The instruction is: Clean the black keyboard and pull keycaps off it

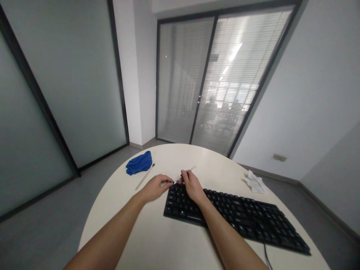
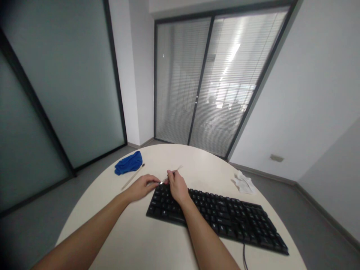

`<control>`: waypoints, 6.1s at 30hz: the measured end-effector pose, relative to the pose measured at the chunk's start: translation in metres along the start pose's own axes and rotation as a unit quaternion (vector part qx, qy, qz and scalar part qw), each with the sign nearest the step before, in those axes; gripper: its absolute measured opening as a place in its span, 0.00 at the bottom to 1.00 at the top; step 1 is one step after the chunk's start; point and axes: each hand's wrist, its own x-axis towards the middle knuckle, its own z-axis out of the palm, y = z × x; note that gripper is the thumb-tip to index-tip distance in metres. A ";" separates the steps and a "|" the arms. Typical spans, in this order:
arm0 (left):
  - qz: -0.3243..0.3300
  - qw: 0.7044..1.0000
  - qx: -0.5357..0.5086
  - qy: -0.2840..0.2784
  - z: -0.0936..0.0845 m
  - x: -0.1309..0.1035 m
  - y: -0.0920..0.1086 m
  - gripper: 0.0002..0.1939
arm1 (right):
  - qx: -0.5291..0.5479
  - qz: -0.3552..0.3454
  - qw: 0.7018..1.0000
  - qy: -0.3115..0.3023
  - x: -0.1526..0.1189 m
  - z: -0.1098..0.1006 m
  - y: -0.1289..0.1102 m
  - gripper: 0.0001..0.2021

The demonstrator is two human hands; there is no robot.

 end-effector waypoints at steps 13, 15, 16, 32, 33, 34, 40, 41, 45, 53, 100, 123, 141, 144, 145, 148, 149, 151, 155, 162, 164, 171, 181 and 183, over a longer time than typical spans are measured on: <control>-0.030 0.995 -0.097 0.000 0.001 0.000 0.005 0.10 | 0.065 0.002 0.997 0.038 0.002 0.002 0.003 0.22; -0.031 0.994 -0.100 0.012 0.002 0.001 0.004 0.09 | 0.080 0.007 0.995 0.057 0.002 0.002 0.006 0.23; -0.031 0.994 -0.101 0.019 0.003 0.002 0.003 0.09 | 0.082 0.007 0.995 0.064 0.003 0.002 0.007 0.23; -0.065 0.990 0.090 0.088 0.010 0.006 -0.008 0.10 | 0.028 -0.010 0.998 0.059 0.000 -0.002 0.004 0.23; -0.066 0.989 0.095 0.087 0.010 0.006 -0.008 0.10 | 0.028 -0.010 0.998 0.058 0.000 -0.002 0.004 0.23; -0.066 0.989 0.100 0.085 0.011 0.007 -0.008 0.10 | 0.028 -0.010 0.998 0.056 0.000 -0.003 0.004 0.23; -0.074 0.982 0.150 0.092 0.018 0.013 0.002 0.10 | 0.027 -0.012 0.998 0.052 -0.003 -0.008 0.003 0.23; -0.078 0.980 0.158 0.093 0.020 0.014 0.004 0.11 | 0.028 -0.011 0.998 0.051 -0.003 -0.010 0.003 0.23; -0.089 0.976 0.175 0.092 0.027 0.025 0.008 0.11 | 0.031 -0.005 0.998 0.050 -0.004 -0.014 0.003 0.24; -0.112 0.972 0.188 0.082 0.039 0.072 -0.002 0.11 | 0.034 -0.009 0.995 0.090 -0.001 -0.020 0.008 0.24; -0.088 0.986 0.067 0.122 0.050 0.112 -0.032 0.14 | 0.097 0.005 0.990 0.101 0.010 -0.024 0.013 0.21; -0.100 0.985 0.062 0.127 0.052 0.110 -0.032 0.14 | 0.116 0.012 0.991 0.071 0.004 -0.026 0.008 0.20; -0.131 0.978 0.061 0.149 0.047 0.085 -0.013 0.11 | 0.124 -0.004 0.990 0.062 -0.018 -0.027 -0.004 0.20; -0.139 0.976 0.065 0.155 0.045 0.080 -0.010 0.11 | 0.132 -0.011 0.989 0.064 -0.020 -0.027 -0.004 0.20; -0.142 0.975 0.066 0.157 0.045 0.080 -0.009 0.11 | 0.134 -0.014 0.989 0.064 -0.020 -0.026 -0.004 0.20; -0.154 0.972 0.069 0.164 0.044 0.081 -0.009 0.10 | 0.142 -0.017 0.988 0.058 -0.018 -0.025 -0.004 0.20; -0.161 0.970 0.070 0.166 0.044 0.082 -0.009 0.10 | 0.142 -0.018 0.988 0.058 -0.017 -0.024 -0.004 0.20; -0.171 0.968 0.069 0.169 0.043 0.082 -0.008 0.09 | 0.137 -0.019 0.989 0.057 -0.016 -0.023 -0.004 0.19; -0.162 0.973 0.054 0.153 0.040 0.075 -0.008 0.09 | 0.135 -0.019 0.989 0.051 -0.016 -0.021 -0.004 0.18; -0.091 0.986 0.027 0.141 0.042 0.064 -0.019 0.21 | 0.126 -0.028 0.990 0.054 -0.019 -0.024 -0.005 0.19; -0.074 0.989 0.080 0.103 0.044 0.065 -0.022 0.25 | 0.123 -0.029 0.991 0.053 -0.019 -0.025 -0.005 0.19; -0.093 0.982 0.163 -0.001 0.046 0.066 -0.025 0.28 | 0.126 -0.033 0.990 0.051 -0.019 -0.021 -0.004 0.18; -0.097 0.966 0.238 0.036 0.048 0.082 -0.021 0.31 | 0.119 -0.034 0.991 0.044 -0.021 -0.021 -0.005 0.17; -0.101 0.958 0.263 0.053 0.048 0.088 -0.018 0.29 | 0.118 -0.034 0.991 0.042 -0.022 -0.022 -0.005 0.17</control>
